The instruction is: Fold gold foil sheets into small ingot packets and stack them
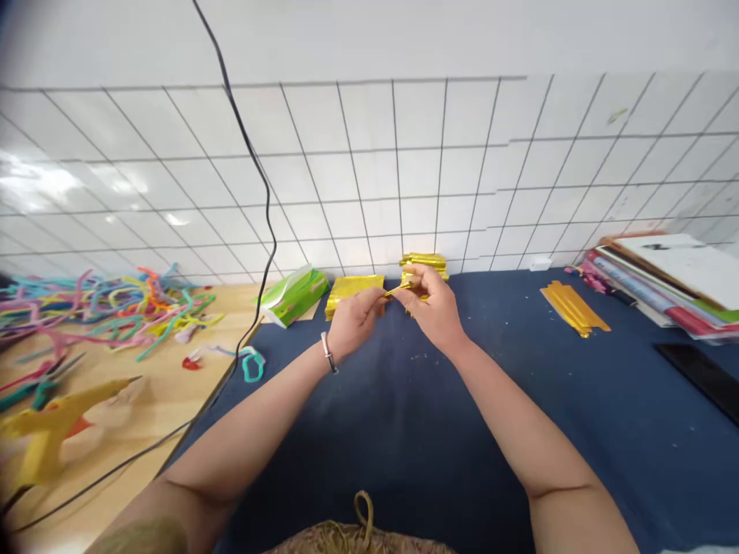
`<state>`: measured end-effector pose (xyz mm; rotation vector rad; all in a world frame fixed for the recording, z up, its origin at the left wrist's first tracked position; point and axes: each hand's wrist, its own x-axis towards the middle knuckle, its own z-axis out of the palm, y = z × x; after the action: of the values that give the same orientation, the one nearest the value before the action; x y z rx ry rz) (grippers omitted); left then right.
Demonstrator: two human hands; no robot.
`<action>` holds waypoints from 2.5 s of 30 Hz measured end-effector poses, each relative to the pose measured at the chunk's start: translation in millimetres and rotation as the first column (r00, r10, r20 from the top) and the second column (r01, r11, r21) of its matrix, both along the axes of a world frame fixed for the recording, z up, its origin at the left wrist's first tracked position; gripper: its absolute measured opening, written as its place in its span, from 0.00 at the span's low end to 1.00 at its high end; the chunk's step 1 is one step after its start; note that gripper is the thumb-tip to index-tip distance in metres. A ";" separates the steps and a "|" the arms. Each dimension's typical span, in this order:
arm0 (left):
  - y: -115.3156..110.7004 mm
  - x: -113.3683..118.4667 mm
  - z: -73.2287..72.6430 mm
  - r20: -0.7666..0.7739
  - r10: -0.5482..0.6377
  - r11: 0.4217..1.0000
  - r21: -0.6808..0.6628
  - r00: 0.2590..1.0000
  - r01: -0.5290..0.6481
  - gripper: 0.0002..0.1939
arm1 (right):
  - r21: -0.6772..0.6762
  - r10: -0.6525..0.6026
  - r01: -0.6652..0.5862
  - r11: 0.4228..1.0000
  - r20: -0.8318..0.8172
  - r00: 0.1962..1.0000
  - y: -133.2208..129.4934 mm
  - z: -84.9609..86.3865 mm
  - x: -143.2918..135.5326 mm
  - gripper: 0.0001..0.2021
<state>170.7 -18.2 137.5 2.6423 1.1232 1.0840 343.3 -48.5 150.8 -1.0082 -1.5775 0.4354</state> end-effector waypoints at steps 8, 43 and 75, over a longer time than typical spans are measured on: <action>-17.5 35.1 45.1 0.577 -0.090 0.990 -0.039 0.812 0.137 0.18 | 0.286 -0.070 0.100 0.953 -0.113 0.991 -13.5 70.0 -34.0 0.06; 52.2 -1.8 25.0 0.502 -0.184 0.883 -0.294 0.845 0.367 0.13 | 0.027 0.114 -0.148 0.989 -0.771 0.627 85.0 37.2 -67.3 0.16; 17.2 21.4 29.9 0.643 -0.184 0.930 -0.131 0.744 0.343 0.16 | 0.034 0.164 -0.201 0.979 -0.719 0.676 47.4 55.4 -71.1 0.12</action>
<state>192.1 -0.9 167.3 1.9254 0.6532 1.4805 272.3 -1.1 206.2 -0.5832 -0.9385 0.8946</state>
